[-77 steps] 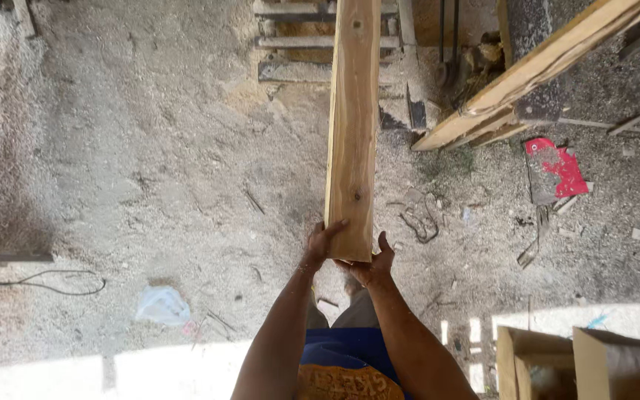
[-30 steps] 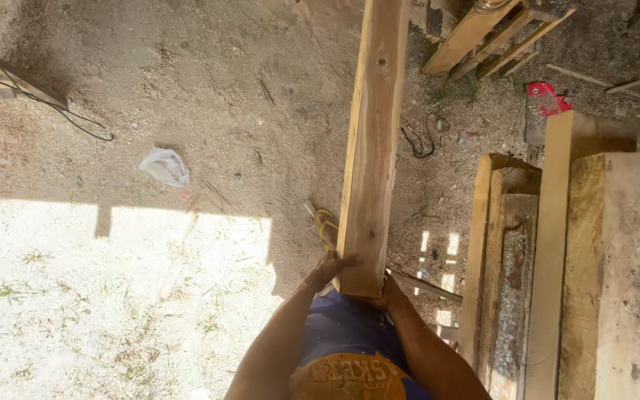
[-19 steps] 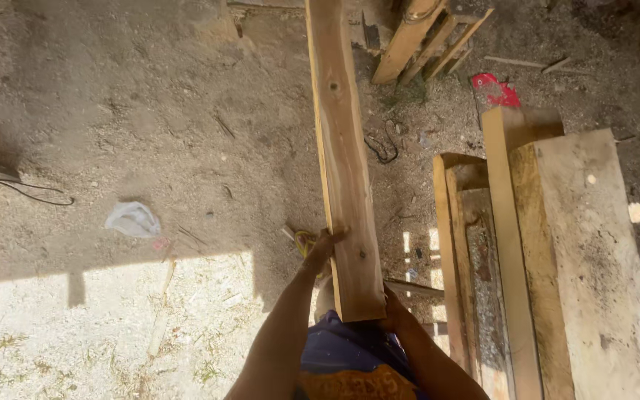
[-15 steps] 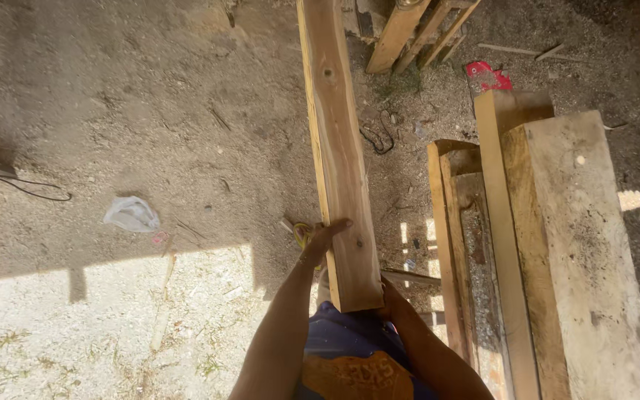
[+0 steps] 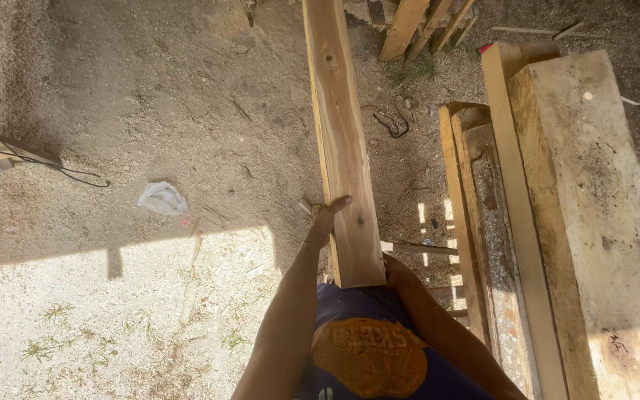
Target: The person carries a long wooden plank across a sawdust-covered workshop floor, then works at a wooden bench turning a small wrench to adjust a hand plane. They then carry the plank back, stand it upright, and align it against a wooden support while holding a thinner stick alongside it.
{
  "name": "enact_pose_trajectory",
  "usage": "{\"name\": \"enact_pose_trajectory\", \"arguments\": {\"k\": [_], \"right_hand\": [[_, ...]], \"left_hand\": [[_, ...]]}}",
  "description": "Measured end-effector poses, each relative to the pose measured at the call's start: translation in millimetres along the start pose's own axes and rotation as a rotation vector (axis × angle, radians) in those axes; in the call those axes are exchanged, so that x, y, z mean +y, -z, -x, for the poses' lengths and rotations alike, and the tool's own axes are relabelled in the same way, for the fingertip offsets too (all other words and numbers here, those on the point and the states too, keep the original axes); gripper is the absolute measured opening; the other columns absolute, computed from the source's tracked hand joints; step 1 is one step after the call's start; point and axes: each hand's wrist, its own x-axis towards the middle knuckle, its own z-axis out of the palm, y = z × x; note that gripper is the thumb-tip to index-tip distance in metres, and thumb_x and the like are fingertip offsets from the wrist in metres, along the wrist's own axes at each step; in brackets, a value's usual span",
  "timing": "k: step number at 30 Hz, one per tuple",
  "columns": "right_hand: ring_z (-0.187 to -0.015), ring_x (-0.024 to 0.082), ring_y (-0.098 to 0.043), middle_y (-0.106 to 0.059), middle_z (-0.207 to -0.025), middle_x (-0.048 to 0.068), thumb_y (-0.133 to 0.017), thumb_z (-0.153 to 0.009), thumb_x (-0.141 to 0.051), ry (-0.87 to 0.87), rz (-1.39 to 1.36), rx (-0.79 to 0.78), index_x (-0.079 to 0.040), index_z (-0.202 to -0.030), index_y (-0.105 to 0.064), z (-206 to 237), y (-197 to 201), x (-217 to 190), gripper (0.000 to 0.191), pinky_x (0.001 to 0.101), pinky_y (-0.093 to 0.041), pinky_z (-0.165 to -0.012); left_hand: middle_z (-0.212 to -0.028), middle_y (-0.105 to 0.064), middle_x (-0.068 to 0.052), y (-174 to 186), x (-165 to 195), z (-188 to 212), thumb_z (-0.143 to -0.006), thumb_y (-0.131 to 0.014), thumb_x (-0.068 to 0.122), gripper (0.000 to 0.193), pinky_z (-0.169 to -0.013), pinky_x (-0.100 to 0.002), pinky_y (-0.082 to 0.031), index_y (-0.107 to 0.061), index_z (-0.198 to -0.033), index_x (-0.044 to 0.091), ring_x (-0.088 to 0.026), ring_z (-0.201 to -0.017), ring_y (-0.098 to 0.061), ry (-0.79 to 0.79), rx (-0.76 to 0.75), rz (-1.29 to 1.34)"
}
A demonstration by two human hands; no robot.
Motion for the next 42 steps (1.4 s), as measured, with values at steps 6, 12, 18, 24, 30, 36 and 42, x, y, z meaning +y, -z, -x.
{"name": "enact_pose_trajectory", "arguments": {"k": [6,12,18,24,30,36,42], "right_hand": [[-0.121,0.041,-0.062,-0.06,-0.134,0.023,-0.038,-0.101,-0.053,0.005,-0.005,0.037,-0.008,-0.145,-0.047,11,21,-12,0.063,0.0653,-0.052,-0.097],[-0.12,0.041,-0.062,-0.06,-0.134,0.023,-0.038,-0.101,-0.052,0.021,-0.026,0.069,-0.008,-0.145,-0.047,19,37,-29,0.063,0.0651,-0.052,-0.097],[-0.12,0.041,-0.062,-0.06,-0.133,0.023,-0.038,-0.101,-0.052,0.027,-0.034,0.068,-0.008,-0.144,-0.047,23,40,-45,0.062,0.0648,-0.052,-0.097],[-0.12,0.041,-0.062,-0.06,-0.133,0.023,-0.038,-0.101,-0.051,0.013,-0.017,0.067,-0.008,-0.144,-0.047,21,35,-55,0.062,0.0646,-0.052,-0.097],[-0.12,0.041,-0.062,-0.06,-0.133,0.023,-0.038,-0.101,-0.051,0.006,-0.005,0.06,-0.008,-0.144,-0.047,19,28,-69,0.062,0.0644,-0.052,-0.097],[-0.12,0.041,-0.062,-0.06,-0.133,0.023,-0.038,-0.101,-0.05,0.001,0.001,0.045,-0.008,-0.144,-0.047,17,14,-79,0.061,0.0641,-0.052,-0.097],[-0.12,0.041,-0.062,-0.06,-0.133,0.023,-0.038,-0.101,-0.05,-0.008,0.01,0.03,-0.008,-0.144,-0.047,12,0,-85,0.061,0.0639,-0.052,-0.097]], "left_hand": [[-0.16,-0.04,-0.017,-21,8,1,-0.089,-0.059,0.062,0.075,-0.123,-0.057,-0.001,-0.061,-0.151,0.018,-0.038,-0.151,-0.016,0.0,0.079,-0.397],[-0.147,-0.056,-0.028,-34,2,-15,-0.085,-0.069,0.052,0.081,-0.109,-0.046,-0.049,-0.047,-0.146,0.004,-0.038,-0.126,-0.063,0.071,-0.147,0.099],[-0.141,-0.06,-0.023,-38,8,-40,-0.08,-0.072,0.057,0.085,-0.107,-0.042,-0.04,-0.059,-0.146,0.005,-0.033,-0.127,-0.056,0.023,-0.039,-0.095],[-0.126,-0.069,-0.022,-39,20,-46,-0.074,-0.075,0.055,0.085,-0.101,-0.042,-0.049,-0.062,-0.14,0.004,-0.034,-0.117,-0.067,0.078,0.032,-0.035],[-0.118,-0.071,-0.024,-35,22,-58,-0.072,-0.077,0.053,0.084,-0.093,-0.043,-0.055,-0.063,-0.137,0.001,-0.035,-0.106,-0.07,0.091,0.046,0.033],[-0.114,-0.075,-0.02,-38,27,-66,-0.079,-0.076,0.048,0.077,-0.089,-0.036,-0.057,-0.063,-0.137,0.0,-0.029,-0.099,-0.074,0.049,0.037,0.042],[-0.107,-0.075,-0.023,-34,45,-63,-0.078,-0.073,0.047,0.074,-0.083,-0.04,-0.06,-0.065,-0.136,0.002,-0.034,-0.09,-0.075,0.062,0.025,0.055]]}}
